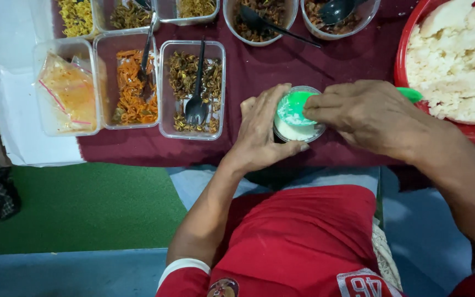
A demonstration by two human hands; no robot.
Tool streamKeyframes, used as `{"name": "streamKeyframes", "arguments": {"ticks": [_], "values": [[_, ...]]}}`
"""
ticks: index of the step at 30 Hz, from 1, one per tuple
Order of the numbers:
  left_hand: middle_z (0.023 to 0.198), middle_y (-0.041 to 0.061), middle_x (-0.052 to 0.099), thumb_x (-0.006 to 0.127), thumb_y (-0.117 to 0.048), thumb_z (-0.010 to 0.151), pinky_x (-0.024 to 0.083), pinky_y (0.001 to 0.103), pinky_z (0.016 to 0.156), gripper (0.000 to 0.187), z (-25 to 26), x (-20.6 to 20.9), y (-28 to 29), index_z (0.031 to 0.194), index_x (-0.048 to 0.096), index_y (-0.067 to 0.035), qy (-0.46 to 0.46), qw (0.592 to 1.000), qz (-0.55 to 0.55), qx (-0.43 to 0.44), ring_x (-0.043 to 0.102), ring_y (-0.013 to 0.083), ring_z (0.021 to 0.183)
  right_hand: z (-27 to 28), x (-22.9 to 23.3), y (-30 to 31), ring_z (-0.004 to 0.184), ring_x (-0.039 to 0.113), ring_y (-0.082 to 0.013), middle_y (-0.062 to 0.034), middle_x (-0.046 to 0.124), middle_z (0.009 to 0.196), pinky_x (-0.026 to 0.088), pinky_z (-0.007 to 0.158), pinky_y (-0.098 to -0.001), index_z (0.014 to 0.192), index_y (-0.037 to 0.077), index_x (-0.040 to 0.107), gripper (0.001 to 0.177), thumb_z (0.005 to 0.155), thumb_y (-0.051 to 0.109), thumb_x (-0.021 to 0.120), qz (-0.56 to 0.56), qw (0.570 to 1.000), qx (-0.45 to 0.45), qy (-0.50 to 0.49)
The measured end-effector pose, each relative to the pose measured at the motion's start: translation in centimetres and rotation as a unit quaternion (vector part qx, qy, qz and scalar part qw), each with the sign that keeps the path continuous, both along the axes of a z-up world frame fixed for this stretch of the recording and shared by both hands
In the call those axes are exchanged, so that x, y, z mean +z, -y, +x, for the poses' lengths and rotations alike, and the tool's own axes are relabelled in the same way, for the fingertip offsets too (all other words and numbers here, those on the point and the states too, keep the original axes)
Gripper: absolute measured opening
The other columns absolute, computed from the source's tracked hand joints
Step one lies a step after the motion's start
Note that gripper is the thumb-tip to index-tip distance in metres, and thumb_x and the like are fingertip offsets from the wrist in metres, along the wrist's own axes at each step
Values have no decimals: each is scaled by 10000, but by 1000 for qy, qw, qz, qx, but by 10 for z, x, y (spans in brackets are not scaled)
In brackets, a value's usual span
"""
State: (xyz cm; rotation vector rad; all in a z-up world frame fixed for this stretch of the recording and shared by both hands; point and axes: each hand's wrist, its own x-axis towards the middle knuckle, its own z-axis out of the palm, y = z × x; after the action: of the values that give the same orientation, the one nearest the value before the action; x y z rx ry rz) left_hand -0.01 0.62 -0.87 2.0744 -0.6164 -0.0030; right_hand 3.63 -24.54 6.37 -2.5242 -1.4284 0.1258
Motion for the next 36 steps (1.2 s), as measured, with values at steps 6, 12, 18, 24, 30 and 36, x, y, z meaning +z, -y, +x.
{"name": "streamKeyframes", "arguments": {"ticks": [6, 12, 18, 24, 30, 36], "values": [[1544, 120, 505, 839, -571, 732, 308, 449, 1128, 1085, -3, -1, 2, 1550, 320, -84, 5, 1000, -1, 13, 511, 285, 1414, 2, 24, -15, 1116, 612, -285, -17, 681, 1243, 527, 809, -422, 1162, 133, 691, 312, 853, 96, 661, 40, 999, 10, -34], [1530, 129, 513, 835, -572, 736, 322, 455, 1125, 1079, -2, -2, 2, 1547, 324, -75, 15, 1000, 0, 11, 514, 294, 1410, -3, 30, -17, 1145, 616, -248, 4, 678, 1271, 525, 732, -419, 1189, 135, 693, 342, 856, 60, 702, 37, 999, -14, -36], [1551, 95, 505, 815, -607, 749, 329, 436, 1118, 1069, -2, 0, 0, 1548, 327, -92, 14, 1000, -5, 2, 513, 267, 1427, -2, 25, -14, 1260, 569, -361, -100, 651, 1352, 538, 907, -454, 1174, 110, 735, 339, 857, 18, 656, 81, 995, 1, -53], [1592, 115, 466, 868, -595, 680, 307, 431, 1158, 1214, -2, 3, 1, 1584, 241, -83, -21, 1000, 9, 18, 531, 315, 1403, -9, 17, -4, 1430, 500, -339, -49, 600, 1479, 486, 991, -461, 1157, 194, 767, 239, 937, 244, 687, 52, 997, -28, -39], [1558, 100, 489, 790, -742, 656, 321, 462, 1128, 1172, -2, 12, 2, 1536, 286, -154, -8, 1000, -4, 10, 503, 320, 1453, -36, 47, -16, 1226, 683, -437, -360, 643, 1325, 553, 1078, -454, 1179, -121, 673, 248, 943, -71, 730, 273, 950, -131, -73], [1537, 167, 490, 803, -752, 629, 333, 518, 1186, 1204, -6, 9, 7, 1513, 360, -65, 25, 998, 35, 53, 465, 337, 1456, -49, 21, -25, 1151, 692, -387, -316, 688, 1259, 560, 1071, -428, 1280, -178, 655, 255, 1037, -104, 679, 307, 919, -244, -30]]}}
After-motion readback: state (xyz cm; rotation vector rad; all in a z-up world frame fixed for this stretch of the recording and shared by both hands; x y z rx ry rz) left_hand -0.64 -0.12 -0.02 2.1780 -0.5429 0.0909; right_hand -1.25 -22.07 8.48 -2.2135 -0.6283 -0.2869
